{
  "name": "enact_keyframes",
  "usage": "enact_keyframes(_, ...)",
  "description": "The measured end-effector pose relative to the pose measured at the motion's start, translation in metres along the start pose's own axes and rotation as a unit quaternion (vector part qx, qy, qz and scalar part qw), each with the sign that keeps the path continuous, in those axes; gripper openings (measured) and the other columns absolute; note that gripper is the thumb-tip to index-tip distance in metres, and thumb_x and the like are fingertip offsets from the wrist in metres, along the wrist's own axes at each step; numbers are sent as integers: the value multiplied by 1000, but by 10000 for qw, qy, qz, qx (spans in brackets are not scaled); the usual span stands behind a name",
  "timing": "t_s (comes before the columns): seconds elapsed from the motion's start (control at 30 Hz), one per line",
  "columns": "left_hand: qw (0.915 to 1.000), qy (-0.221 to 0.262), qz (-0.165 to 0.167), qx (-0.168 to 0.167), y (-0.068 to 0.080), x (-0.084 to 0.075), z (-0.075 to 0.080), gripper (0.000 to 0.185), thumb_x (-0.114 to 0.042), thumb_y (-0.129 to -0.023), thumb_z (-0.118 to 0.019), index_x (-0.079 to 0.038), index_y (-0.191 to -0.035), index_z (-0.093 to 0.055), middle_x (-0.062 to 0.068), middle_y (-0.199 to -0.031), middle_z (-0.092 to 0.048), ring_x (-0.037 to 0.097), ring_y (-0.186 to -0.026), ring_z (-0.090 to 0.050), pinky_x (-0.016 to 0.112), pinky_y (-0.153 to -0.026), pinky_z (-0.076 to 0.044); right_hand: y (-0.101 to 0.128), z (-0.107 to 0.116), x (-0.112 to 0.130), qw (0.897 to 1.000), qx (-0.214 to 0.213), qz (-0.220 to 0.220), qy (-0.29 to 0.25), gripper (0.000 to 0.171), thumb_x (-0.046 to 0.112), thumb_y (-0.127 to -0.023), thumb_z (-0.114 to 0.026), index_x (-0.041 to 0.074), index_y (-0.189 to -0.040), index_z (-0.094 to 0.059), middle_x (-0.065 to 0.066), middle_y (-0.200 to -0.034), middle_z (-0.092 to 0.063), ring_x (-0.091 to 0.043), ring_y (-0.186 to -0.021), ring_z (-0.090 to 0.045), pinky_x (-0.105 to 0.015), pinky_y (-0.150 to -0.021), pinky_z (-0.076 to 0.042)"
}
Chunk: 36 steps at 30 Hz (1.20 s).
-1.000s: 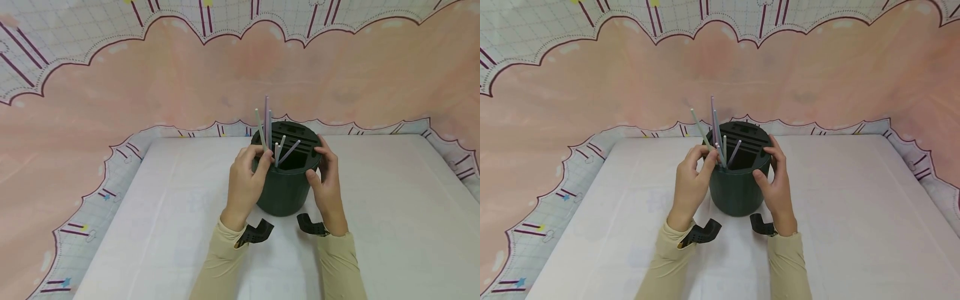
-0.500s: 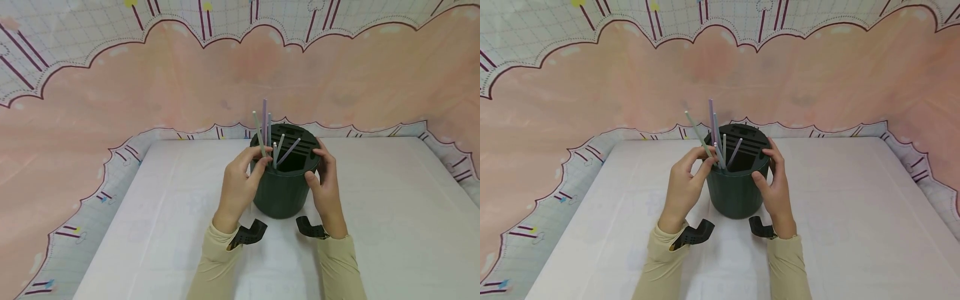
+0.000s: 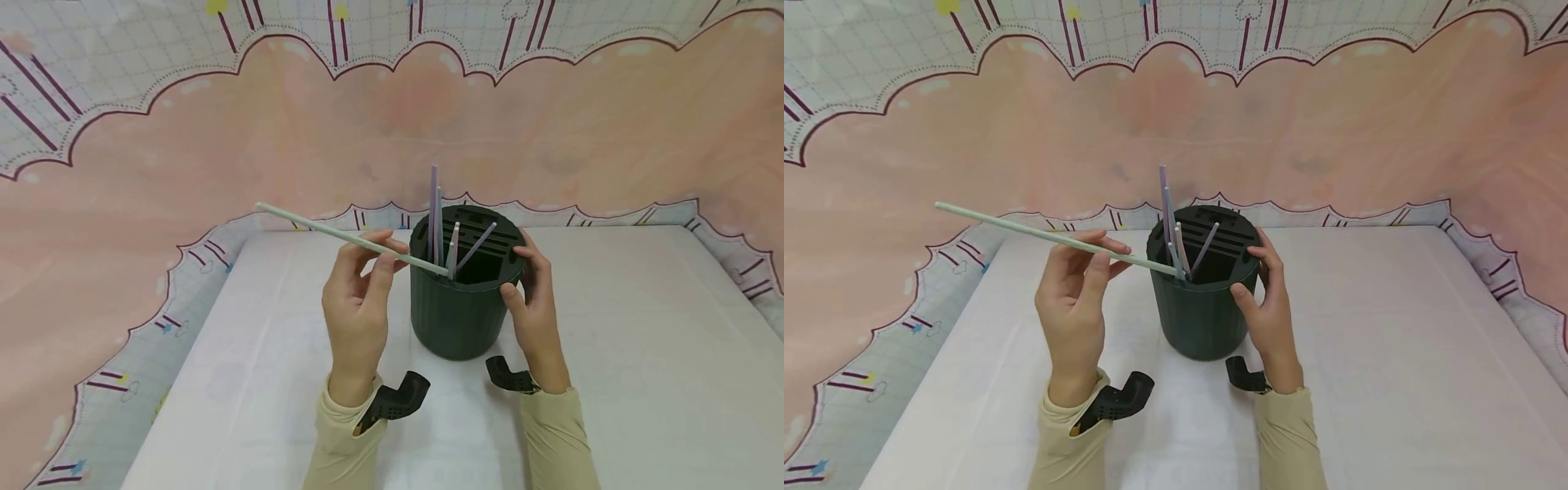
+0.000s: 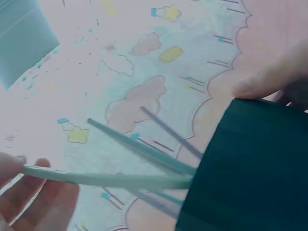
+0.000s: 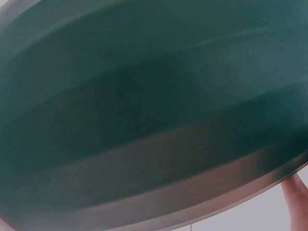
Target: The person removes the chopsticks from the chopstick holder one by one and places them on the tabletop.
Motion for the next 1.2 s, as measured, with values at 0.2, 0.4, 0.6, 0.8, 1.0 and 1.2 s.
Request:
enact_keyframes(0.2, 9978, 306, -163, -560, -1, -7, 16, 22, 4, -90, -45, 10, -110, -47, 22, -89, -55, 32, -82, -59, 45, -71, -50, 1, -4, 18, 9999, 8, 103, -5, 57, 32, -88, -54, 1, -130, -31, -8, -146, -20, -23, -132, -22, -36, -106, -17)
enact_keyframes(0.4, 9978, -12, 352, -564, -4, 6, 28, 23, 0, -90, -48, 6, -112, -50, 21, -83, -55, 28, -71, -60, 41, -60, -52, 1, -5, 29, 9999, -55, 135, 2, 58, 30, -89, -53, -5, -129, -30, -13, -145, -19, -23, -131, -22, -34, -104, -19)
enact_keyframes(0.6, 9811, -1127, 1555, 239, 2, 52, 41, 28, -19, -90, -54, -10, -116, -54, 9, -81, -57, 20, -63, -59, 32, -54, -52, 1, -4, 24, 10000, -41, 15, -78, 55, 29, -89, -54, 1, -130, -32, -8, -145, -20, -22, -131, -22, -34, -104, -19)
enact_keyframes(0.8, 9238, -2156, 2872, 1327, 16, 104, 40, 26, -23, -89, -55, -19, -115, -55, 4, -82, -58, 17, -59, -59, 27, -53, -52, 1, 1, 4, 9999, -17, -102, 57, 56, 32, -87, -56, 6, -131, -33, -3, -146, -20, -20, -132, -21, -38, -106, -17)
enact_keyframes(1.0, 8861, -2345, 3615, 1707, 30, 143, 40, 26, -20, -90, -53, -17, -116, -53, 5, -82, -59, 17, -58, -61, 27, -53, -52, 1, 6, -5, 9998, 20, -198, 46, 56, 32, -87, -56, 8, -132, -33, -3, -146, -19, -19, -132, -19, -40, -106, -15)
enact_keyframes(1.2, 8493, -3047, 3887, 1862, 38, 164, 48, 28, -19, -90, -53, -13, -117, -53, 2, -85, -59, 12, -54, -61, 27, -57, -49, -5, 7, -5, 9999, 58, -141, -40, 57, 36, -86, -57, 11, -132, -34, -1, -146, -21, -19, -132, -19, -39, -106, -16)
Point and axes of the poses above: each hand's wrist, its own y-axis away from the middle knuckle, its own z-axis out of the back of the hand, x = y × z, the point moved 4 cm from there along -y, towards the middle knuckle
